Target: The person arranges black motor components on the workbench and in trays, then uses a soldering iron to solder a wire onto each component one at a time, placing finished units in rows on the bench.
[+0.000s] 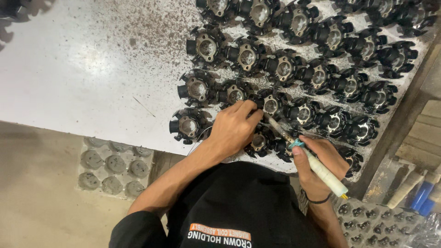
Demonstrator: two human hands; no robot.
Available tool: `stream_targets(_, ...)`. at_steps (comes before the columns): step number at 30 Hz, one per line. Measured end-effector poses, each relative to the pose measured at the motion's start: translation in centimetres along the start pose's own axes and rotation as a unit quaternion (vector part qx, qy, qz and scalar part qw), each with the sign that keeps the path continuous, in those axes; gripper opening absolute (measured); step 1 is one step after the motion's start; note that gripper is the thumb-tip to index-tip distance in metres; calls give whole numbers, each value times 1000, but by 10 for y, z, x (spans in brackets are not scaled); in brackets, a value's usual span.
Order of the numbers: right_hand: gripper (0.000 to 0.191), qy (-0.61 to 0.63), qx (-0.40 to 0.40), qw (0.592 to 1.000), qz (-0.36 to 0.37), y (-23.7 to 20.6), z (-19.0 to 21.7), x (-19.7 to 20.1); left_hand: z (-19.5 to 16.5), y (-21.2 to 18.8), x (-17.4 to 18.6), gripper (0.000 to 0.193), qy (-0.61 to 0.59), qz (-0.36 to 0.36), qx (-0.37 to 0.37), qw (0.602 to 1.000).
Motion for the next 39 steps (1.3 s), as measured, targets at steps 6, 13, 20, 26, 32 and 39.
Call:
stream_targets(6,23,-42,41,997,50,9,13,2,0,7,-1,31,-24,4,6,1000)
stream_targets(13,28,128,-134,981,-52,-34,-27,18,7,-20,31,27,3,16,4,1000)
stream_targets(20,30,169,-29,984,-52,-100,-33,3,0,-55,24,38,13,76,-94,993)
stream_targets(26,31,128,-13,992,-15,-116,-14,8,0,-65,28,42,-18,78,-37,996)
stream_targets(32,30,91,-34,995,-14,-111,-10,1,0,-63,24,36,-43,81,-34,995)
stream_targets(39,30,79,4,997,3,-106,-5,6,0,-65,24,33,-49,67,-31,996)
Point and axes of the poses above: each hand's wrist, its own y-axis towards the middle knuckle, its own x-axis out of the back of the hand, z = x × y, the point moved 1 cm from there along y, towards the middle knuckle, and after that the axes turned 12 degrees about x, right-handed, at the moved point
